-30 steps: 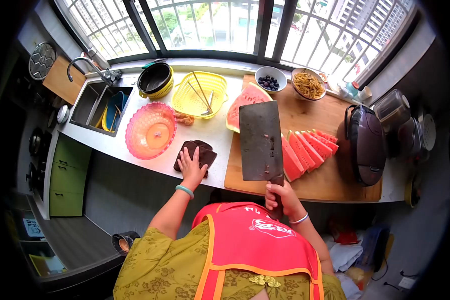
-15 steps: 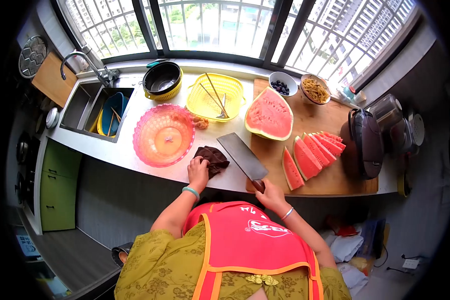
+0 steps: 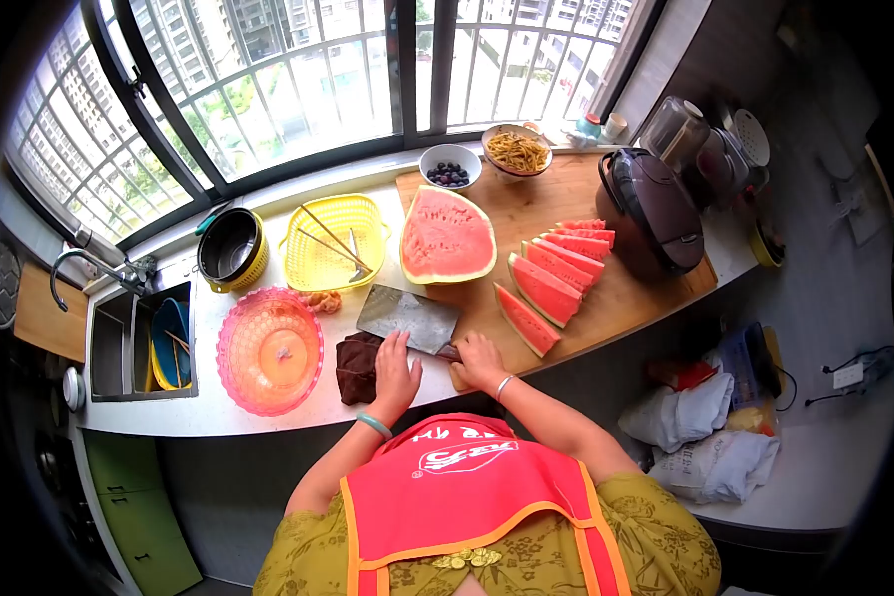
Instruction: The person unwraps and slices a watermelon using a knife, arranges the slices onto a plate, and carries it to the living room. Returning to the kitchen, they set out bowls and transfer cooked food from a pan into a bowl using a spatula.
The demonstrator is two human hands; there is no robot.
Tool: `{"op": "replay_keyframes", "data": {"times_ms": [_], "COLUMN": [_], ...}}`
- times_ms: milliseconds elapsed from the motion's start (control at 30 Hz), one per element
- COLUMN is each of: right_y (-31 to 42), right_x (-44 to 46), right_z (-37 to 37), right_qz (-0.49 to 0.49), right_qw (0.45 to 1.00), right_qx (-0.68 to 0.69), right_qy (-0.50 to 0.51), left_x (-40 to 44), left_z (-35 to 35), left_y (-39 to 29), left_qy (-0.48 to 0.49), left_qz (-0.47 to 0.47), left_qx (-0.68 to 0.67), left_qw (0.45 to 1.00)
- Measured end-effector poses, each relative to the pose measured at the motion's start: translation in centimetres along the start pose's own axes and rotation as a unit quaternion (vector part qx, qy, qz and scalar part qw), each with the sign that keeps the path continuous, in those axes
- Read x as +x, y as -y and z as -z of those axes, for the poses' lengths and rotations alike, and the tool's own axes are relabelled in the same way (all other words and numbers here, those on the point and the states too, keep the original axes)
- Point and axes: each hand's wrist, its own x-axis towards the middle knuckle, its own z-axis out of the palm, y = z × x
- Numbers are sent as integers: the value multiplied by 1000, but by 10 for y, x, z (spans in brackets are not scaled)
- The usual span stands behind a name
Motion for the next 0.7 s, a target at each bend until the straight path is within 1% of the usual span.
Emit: {"op": "replay_keyframes", "data": {"times_ms": [33, 67, 100, 167, 233, 267, 300, 367, 400, 433, 467, 500, 533, 567, 600, 633, 667, 700], "right_y": [-2, -6, -10, -27, -54, -68, -81, -102, -104, -107, -115, -122, -126, -127, -130, -136, -136, -150], "right_x": [-7, -15, -26, -56, -90, -102, -108, -110, -103, -96, -90, -87, -82, -74, -72, -72, -69, -73], "right_z": [5, 11, 18, 30, 31, 25, 20, 16, 19, 21, 15, 15, 13, 9, 7, 5, 10, -4], "right_qz": [3, 5, -4, -79, -226, -283, -338, -344, -330, -313, -298, -286, -303, -309, -302, -290, -292, -274], "right_qw": [998, 990, 990, 964, 913, 873, 825, 816, 835, 854, 875, 879, 887, 898, 894, 896, 881, 861], "right_qx": [40, 79, 79, 177, 287, 331, 372, 400, 382, 365, 338, 343, 309, 278, 288, 293, 336, 395], "right_qy": [-56, -113, -115, -180, -182, -221, -258, -237, -218, -197, -176, -165, -159, -148, -165, -165, -163, -166], "left_x": [12, 25, 37, 59, 77, 87, 96, 115, 123, 130, 137, 142, 143, 142, 143, 140, 139, 136], "left_z": [-3, -4, -8, -31, -62, -78, -87, -104, -115, -127, -138, -141, -144, -151, -152, -159, -158, -147], "left_y": [-13, -30, -45, -59, -64, -63, -66, -72, -72, -71, -69, -69, -71, -71, -68, -67, -69, -77], "left_qy": [12, 41, 71, 99, 99, 122, 128, 163, 134, 131, 174, 207, 194, 179, 224, 174, 152, 144], "left_qz": [-37, -50, -63, -81, -74, -43, -41, 59, 39, 47, 116, 184, 166, 176, 184, 168, 139, 146], "left_qx": [-56, -97, -138, -163, -212, -217, -218, -217, -193, -191, -290, -385, -400, -450, -422, -429, -354, -349], "left_qw": [998, 993, 986, 978, 969, 968, 967, 961, 971, 972, 934, 881, 880, 857, 859, 870, 912, 915]}}
